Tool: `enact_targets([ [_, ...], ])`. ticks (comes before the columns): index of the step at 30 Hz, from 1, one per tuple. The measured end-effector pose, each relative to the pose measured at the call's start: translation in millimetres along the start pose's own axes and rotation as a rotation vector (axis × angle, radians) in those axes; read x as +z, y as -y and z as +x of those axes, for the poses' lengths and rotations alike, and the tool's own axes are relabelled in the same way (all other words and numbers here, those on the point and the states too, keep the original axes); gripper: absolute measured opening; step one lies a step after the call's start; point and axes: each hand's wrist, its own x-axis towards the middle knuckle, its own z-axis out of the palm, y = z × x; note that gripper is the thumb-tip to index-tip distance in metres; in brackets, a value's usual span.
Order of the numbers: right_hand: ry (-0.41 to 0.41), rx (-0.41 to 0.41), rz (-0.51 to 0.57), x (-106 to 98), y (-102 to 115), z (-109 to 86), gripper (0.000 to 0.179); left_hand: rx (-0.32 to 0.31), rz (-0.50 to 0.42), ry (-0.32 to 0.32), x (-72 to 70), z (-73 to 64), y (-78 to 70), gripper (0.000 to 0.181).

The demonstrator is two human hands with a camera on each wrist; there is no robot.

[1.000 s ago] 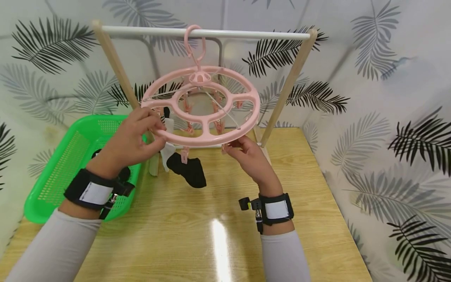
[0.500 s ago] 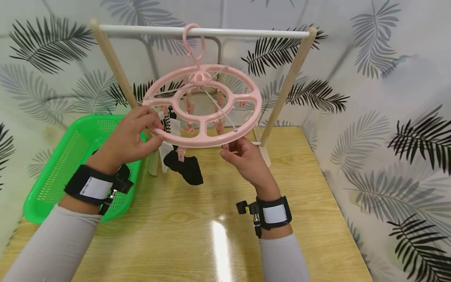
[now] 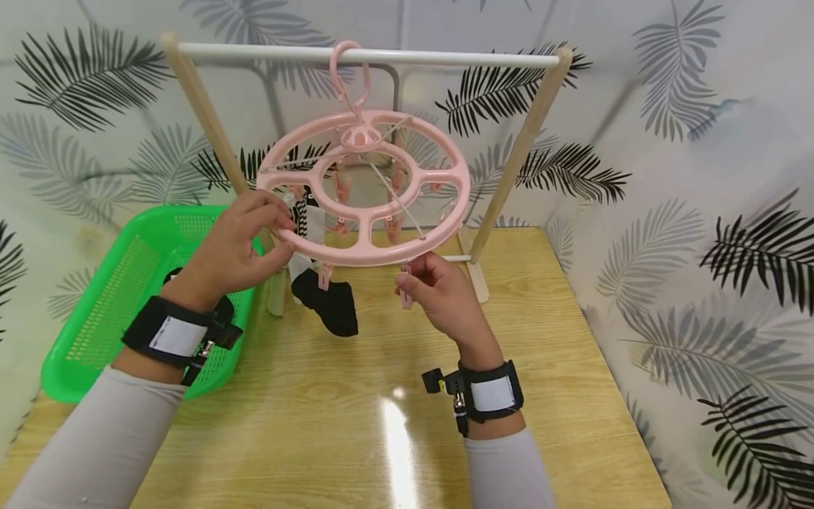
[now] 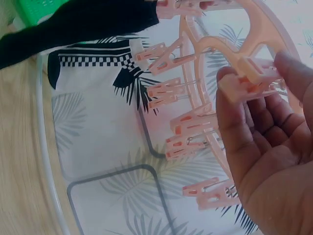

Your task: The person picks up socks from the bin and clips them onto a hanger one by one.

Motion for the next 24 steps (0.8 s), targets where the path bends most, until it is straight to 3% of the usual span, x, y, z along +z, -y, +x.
enact_targets([
  [11,-0.070,0.016,-0.012,3.4,4.8,-2.5,0.013,-0.021,-0.029,-0.046,2.7,-4.2,1.3,0.023],
  [14,-0.070,0.027,0.001,4.2,5.9,-2.7,0.014,-0.031,-0.016,-0.108,2.9,-5.5,0.8,0.029],
  [17,-0.071,0.038,0.014,5.0,5.6,-2.7,0.014,-0.055,0.015,-0.219,1.6,-9.6,4.9,0.030],
  [20,-0.082,0.047,0.018,5.9,5.2,-2.7,0.014,-0.123,0.054,-0.307,-3.5,-20.3,16.0,0.027],
  [24,-0.092,0.065,0.017,7.2,4.2,-3.2,0.015,-0.303,0.065,-0.343,-18.2,-46.1,38.7,0.022],
])
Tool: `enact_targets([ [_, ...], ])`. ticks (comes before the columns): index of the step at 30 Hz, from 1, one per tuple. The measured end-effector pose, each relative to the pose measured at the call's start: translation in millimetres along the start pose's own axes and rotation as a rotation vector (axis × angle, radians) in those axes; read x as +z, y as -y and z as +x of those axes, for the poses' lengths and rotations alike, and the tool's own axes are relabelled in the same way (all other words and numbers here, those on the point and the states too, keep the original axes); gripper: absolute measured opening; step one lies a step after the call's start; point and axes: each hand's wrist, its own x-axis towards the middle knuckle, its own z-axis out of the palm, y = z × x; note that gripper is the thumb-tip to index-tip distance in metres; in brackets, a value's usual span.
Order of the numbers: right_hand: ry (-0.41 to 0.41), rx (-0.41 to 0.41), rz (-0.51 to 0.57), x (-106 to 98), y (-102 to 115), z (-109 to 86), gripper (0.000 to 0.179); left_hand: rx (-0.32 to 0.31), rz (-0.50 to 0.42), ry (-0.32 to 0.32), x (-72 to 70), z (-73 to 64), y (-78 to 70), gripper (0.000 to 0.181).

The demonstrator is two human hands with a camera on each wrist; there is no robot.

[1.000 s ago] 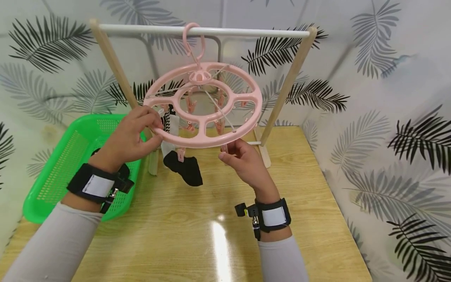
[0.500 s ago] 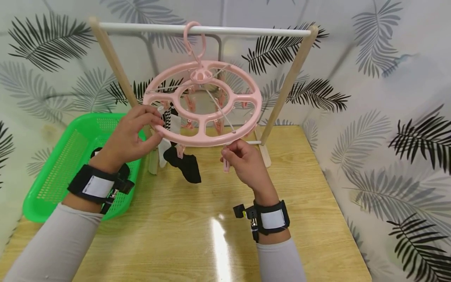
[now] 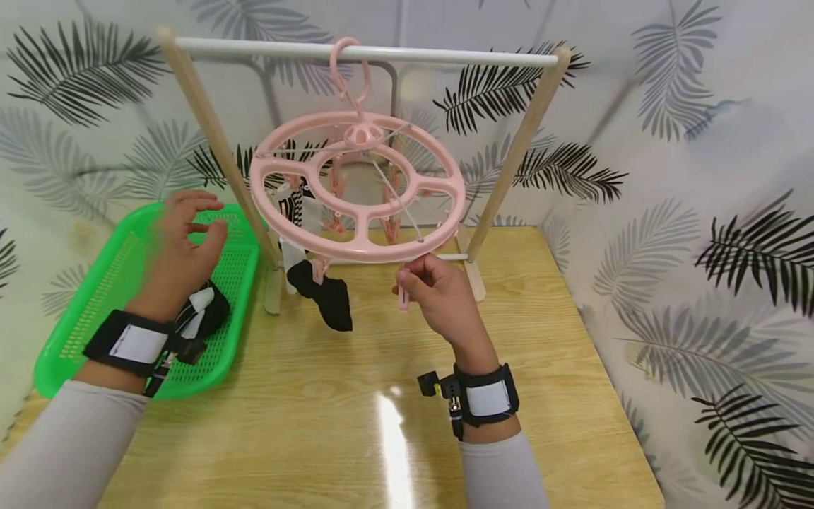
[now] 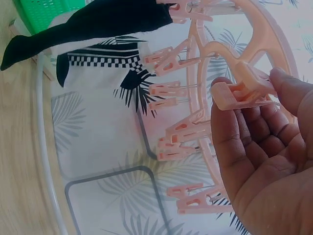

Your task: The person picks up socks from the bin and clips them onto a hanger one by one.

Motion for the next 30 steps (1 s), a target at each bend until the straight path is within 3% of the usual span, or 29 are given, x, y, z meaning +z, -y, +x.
enact_targets([
  [4,-0.008,0.003,0.004,0.9,-2.3,-0.7,0.015,-0.166,0.034,-0.025,-22.9,-11.3,35.1,0.023],
  [9,-0.039,-0.013,0.019,1.7,-4.5,-2.0,0.012,-0.256,0.134,0.001,-38.4,-25.8,73.8,0.028],
  [13,-0.043,-0.011,0.037,5.1,-3.6,-2.9,0.013,-0.323,0.225,0.135,-43.3,-40.1,96.4,0.033],
  [18,-0.018,-0.024,0.038,9.5,-1.7,-4.0,0.015,-0.462,0.352,0.421,-44.1,-53.9,123.1,0.046],
  [21,-0.009,-0.036,0.038,11.8,-1.0,-3.5,0.014,-0.583,0.356,0.611,-43.5,-59.5,136.3,0.062],
  [23,0.000,-0.042,0.041,13.1,-0.9,-2.8,0.014,-0.683,0.303,0.704,-43.2,-62.9,142.6,0.071],
  [26,0.012,-0.049,0.042,14.4,-1.4,-1.7,0.013,-0.833,0.179,0.753,-41.6,-67.4,148.2,0.077],
  [29,0.025,-0.052,0.038,15.3,-1.6,-1.0,0.013,-0.922,0.102,0.714,-38.9,-70.6,149.8,0.079],
  [30,0.027,-0.053,0.038,15.4,-1.5,-0.9,0.013,-0.925,0.108,0.703,-38.0,-71.6,149.9,0.079],
])
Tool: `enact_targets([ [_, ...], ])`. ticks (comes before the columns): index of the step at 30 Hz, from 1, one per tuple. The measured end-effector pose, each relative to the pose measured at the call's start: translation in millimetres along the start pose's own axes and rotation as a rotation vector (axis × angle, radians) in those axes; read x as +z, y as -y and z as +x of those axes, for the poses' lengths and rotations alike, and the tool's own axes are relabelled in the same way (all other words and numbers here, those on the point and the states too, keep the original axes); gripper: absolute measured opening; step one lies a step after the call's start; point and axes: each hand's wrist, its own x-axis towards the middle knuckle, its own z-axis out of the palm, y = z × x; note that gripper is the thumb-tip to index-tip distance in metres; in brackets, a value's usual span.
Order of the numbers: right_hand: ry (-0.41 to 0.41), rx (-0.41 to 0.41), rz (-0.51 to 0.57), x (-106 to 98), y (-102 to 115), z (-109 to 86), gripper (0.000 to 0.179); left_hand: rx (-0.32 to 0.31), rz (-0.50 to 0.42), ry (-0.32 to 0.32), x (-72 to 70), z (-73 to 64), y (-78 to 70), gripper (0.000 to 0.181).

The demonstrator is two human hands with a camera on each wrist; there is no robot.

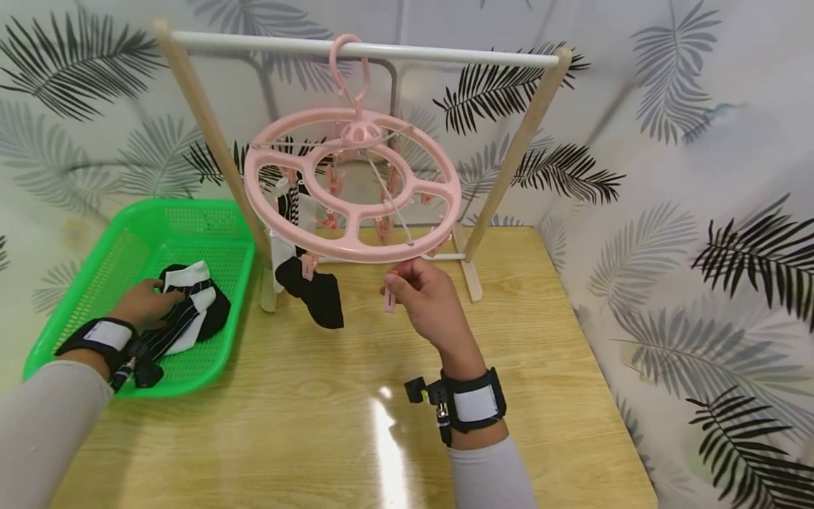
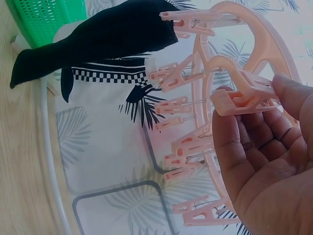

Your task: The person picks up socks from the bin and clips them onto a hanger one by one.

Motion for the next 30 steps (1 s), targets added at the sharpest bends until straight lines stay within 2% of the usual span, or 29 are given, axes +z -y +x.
enact_targets([
  [9,0.011,-0.003,-0.001,0.8,0.6,0.7,0.013,0.036,0.050,-0.098,3.4,-3.6,1.8,0.083],
  [12,0.004,0.005,-0.017,0.6,1.2,1.5,0.014,0.072,0.051,-0.145,4.0,-4.5,1.0,0.072],
  [17,-0.001,0.016,-0.025,0.3,2.2,2.3,0.015,0.196,0.119,-0.217,2.3,-3.6,-6.1,0.047],
  [20,0.004,0.008,-0.018,0.2,2.4,2.2,0.014,0.250,0.139,-0.185,-1.5,-3.4,-17.2,0.046],
  [25,0.018,-0.030,-0.006,0.6,0.1,3.9,0.014,0.277,0.077,-0.045,-12.8,-13.0,-46.6,0.050],
  [28,0.019,-0.038,-0.004,1.6,-2.0,4.1,0.015,0.328,0.067,-0.035,-18.0,-24.2,-62.6,0.050],
  [30,0.018,-0.034,-0.007,2.6,-2.3,3.3,0.015,0.369,0.077,-0.065,-18.7,-34.0,-71.1,0.049],
])
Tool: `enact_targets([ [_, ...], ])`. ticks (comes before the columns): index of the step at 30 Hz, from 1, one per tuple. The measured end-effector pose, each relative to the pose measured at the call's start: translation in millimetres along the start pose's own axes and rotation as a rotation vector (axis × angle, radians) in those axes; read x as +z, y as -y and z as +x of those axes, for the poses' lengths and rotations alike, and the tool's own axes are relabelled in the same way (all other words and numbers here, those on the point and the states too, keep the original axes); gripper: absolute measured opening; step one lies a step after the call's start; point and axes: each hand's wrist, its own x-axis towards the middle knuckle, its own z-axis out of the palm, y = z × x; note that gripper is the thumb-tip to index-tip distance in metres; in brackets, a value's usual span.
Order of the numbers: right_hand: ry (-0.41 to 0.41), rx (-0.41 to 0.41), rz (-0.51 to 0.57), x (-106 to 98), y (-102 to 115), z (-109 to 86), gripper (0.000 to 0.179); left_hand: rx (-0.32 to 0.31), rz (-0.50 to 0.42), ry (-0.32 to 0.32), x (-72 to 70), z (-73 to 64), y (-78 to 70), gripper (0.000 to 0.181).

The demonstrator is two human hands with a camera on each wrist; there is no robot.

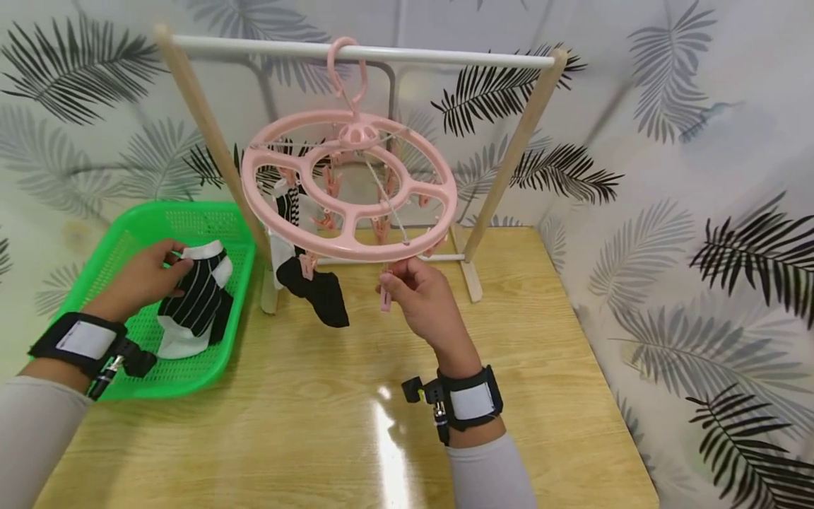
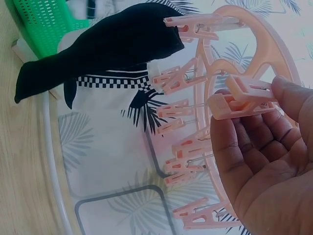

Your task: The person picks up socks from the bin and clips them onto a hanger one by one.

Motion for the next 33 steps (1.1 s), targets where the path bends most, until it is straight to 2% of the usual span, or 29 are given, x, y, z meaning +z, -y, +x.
enact_targets([
  [2,-0.001,0.004,-0.002,-0.3,0.0,-0.6,0.015,0.042,0.005,-0.040,-0.4,-9.0,-13.0,0.049],
  [4,-0.002,0.009,-0.006,0.0,0.3,-1.1,0.015,0.087,0.006,-0.110,1.4,-21.4,-25.9,0.048],
  [7,-0.008,0.011,-0.014,1.1,0.6,-1.2,0.015,0.174,-0.022,-0.274,8.6,-43.7,-46.2,0.040],
  [10,-0.013,0.010,-0.016,2.0,1.1,-1.3,0.015,0.293,-0.049,-0.462,22.3,-63.0,-64.8,0.026],
  [12,-0.017,0.006,-0.007,3.1,1.9,-1.3,0.015,0.353,-0.053,-0.540,32.2,-74.0,-77.1,0.017],
  [13,-0.019,0.004,0.000,3.8,2.7,-1.4,0.016,0.374,-0.055,-0.554,37.3,-79.0,-82.4,0.015],
  [15,-0.025,-0.004,0.011,5.1,3.2,-1.7,0.015,0.400,-0.069,-0.556,47.7,-87.9,-92.3,0.012],
  [20,-0.051,-0.002,0.038,8.5,3.6,-3.2,0.016,0.402,-0.161,-0.499,78.6,-100.4,-108.9,0.008],
  [27,-0.074,0.010,0.063,15.6,6.2,-7.2,0.018,0.424,-0.225,-0.413,122.4,-98.1,-115.5,0.007],
  [33,-0.070,-0.016,0.073,19.8,8.9,-8.7,0.017,0.450,-0.188,-0.347,145.0,-92.5,-122.7,0.011],
])
